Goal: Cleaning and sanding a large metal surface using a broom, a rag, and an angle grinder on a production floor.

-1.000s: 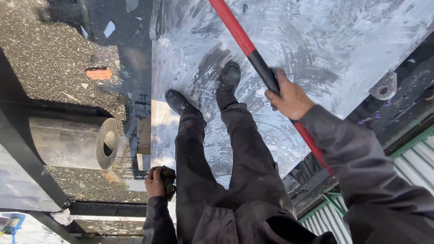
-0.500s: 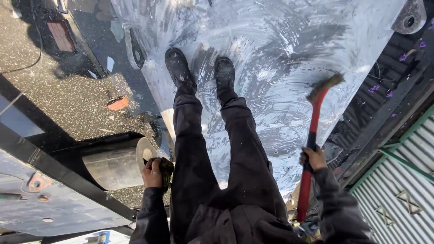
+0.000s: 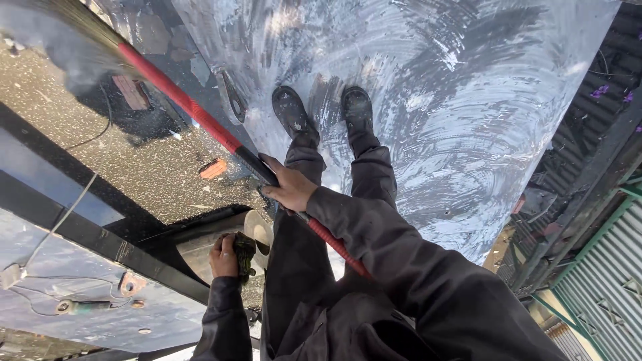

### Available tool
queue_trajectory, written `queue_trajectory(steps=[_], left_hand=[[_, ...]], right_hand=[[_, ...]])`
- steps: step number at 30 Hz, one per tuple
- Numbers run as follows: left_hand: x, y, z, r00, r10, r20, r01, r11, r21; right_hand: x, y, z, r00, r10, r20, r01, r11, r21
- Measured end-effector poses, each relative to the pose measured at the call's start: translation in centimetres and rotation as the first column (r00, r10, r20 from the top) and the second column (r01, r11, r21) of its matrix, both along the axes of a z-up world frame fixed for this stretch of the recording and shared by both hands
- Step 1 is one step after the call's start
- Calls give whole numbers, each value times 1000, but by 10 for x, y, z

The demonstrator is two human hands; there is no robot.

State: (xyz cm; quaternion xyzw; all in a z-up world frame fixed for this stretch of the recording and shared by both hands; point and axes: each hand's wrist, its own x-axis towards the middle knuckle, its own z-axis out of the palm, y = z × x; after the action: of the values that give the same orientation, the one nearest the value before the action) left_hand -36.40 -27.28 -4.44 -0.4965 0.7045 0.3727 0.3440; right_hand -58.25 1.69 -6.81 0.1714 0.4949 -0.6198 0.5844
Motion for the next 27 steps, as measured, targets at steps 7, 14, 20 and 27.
queue_trajectory(steps=[7, 14, 20, 27], left_hand=[[-26, -5, -14, 994, -105, -39, 106, 994, 33], [-41, 1, -43, 991, 121, 48, -127, 978, 162], [-62, -11, -39, 991, -129, -47, 135, 978, 156], [-87, -18, -36, 986, -152, -63, 160, 976, 149]], right_hand=[[84, 181, 83, 994, 1, -114, 64, 818, 571], [136, 276, 24, 728, -685, 28, 421, 480, 770], [80, 53, -9, 974, -181, 138, 74, 825, 560], [14, 41, 15, 984, -103, 146, 69, 973, 221]])
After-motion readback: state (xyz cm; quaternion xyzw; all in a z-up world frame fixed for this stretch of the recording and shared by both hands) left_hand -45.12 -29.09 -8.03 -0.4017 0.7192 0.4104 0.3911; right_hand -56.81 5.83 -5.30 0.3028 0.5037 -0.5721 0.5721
